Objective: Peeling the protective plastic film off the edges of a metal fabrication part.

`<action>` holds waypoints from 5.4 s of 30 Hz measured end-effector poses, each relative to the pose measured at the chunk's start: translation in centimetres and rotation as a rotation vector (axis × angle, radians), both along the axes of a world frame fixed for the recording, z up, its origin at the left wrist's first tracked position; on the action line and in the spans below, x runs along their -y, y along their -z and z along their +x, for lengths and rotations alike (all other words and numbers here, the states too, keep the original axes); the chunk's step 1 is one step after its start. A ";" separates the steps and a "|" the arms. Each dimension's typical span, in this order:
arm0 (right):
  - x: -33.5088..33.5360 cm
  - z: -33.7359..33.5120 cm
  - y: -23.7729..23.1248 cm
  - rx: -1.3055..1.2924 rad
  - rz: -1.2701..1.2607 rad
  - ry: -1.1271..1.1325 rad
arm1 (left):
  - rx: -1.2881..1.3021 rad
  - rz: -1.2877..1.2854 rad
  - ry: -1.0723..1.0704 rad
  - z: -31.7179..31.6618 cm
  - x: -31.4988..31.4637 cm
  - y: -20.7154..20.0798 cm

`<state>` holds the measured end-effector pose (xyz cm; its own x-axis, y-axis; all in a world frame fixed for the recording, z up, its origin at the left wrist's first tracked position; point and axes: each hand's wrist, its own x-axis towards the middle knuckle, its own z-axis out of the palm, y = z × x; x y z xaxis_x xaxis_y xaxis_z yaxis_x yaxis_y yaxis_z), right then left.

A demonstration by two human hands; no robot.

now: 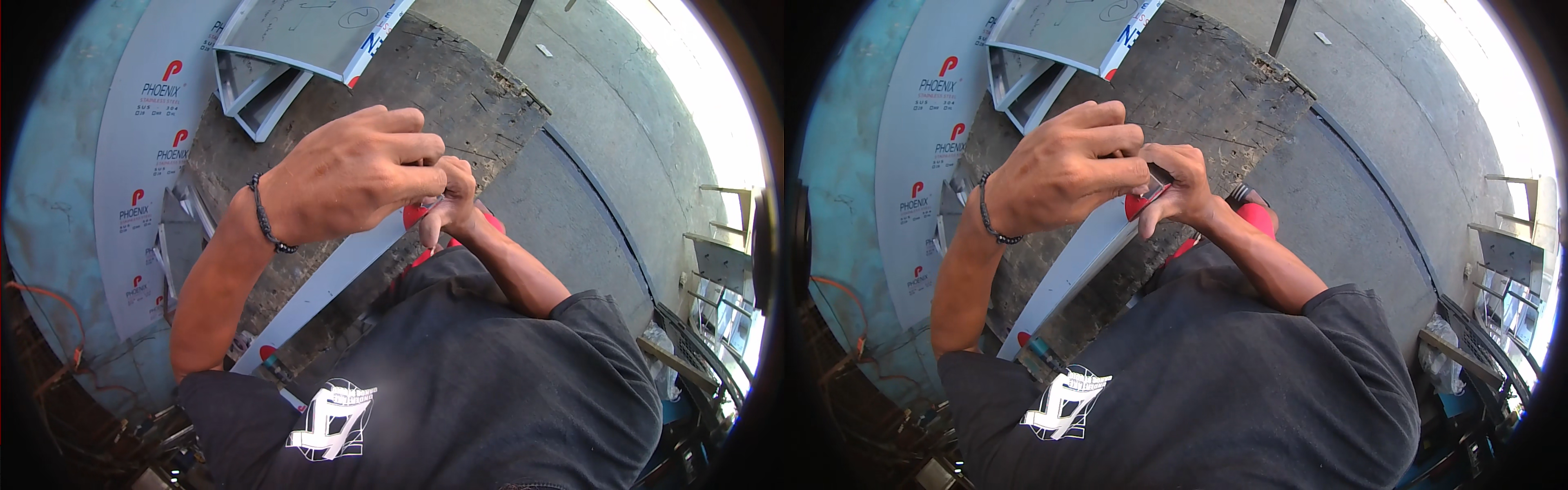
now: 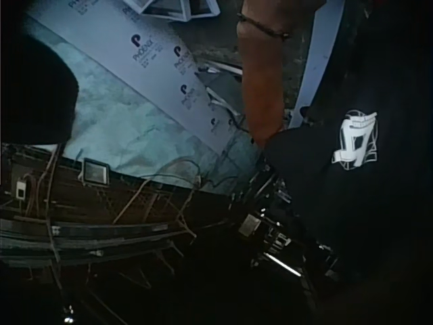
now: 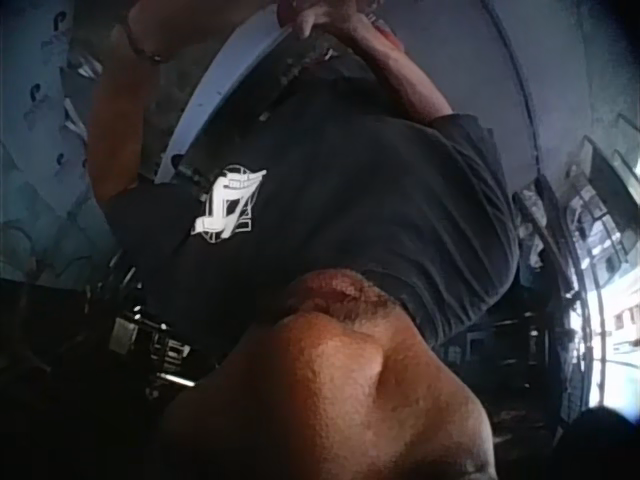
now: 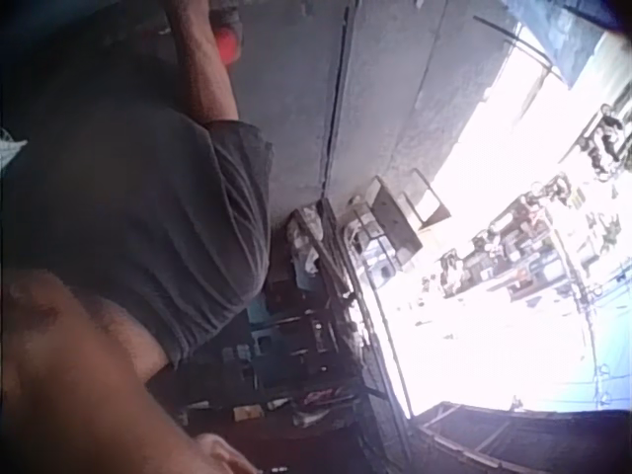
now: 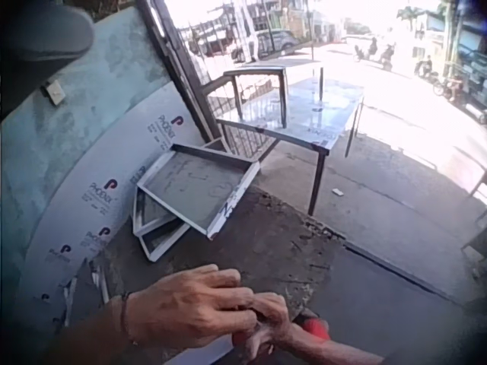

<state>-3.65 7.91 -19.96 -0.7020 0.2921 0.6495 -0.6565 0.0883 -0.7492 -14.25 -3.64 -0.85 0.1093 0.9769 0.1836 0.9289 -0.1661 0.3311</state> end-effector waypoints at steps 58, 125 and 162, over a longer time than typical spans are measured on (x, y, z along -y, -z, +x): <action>0.2 0.2 -0.7 0.149 -0.075 -0.065 | 0.049 -0.061 0.055 -0.6 -0.4 -0.5; -0.2 0.1 -0.9 0.211 0.013 -0.095 | -0.039 0.101 -0.092 -0.8 1.2 -0.6; -4.5 -13.1 -17.8 -0.558 1.170 -1.319 | -0.163 0.381 -1.981 13.3 12.0 5.7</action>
<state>-16.79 12.38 -2.20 0.2679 -0.9155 0.3001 -0.8421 -0.3738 -0.3888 -0.92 -15.62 -6.54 -0.8187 -0.3306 0.4695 -0.1055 0.8903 0.4429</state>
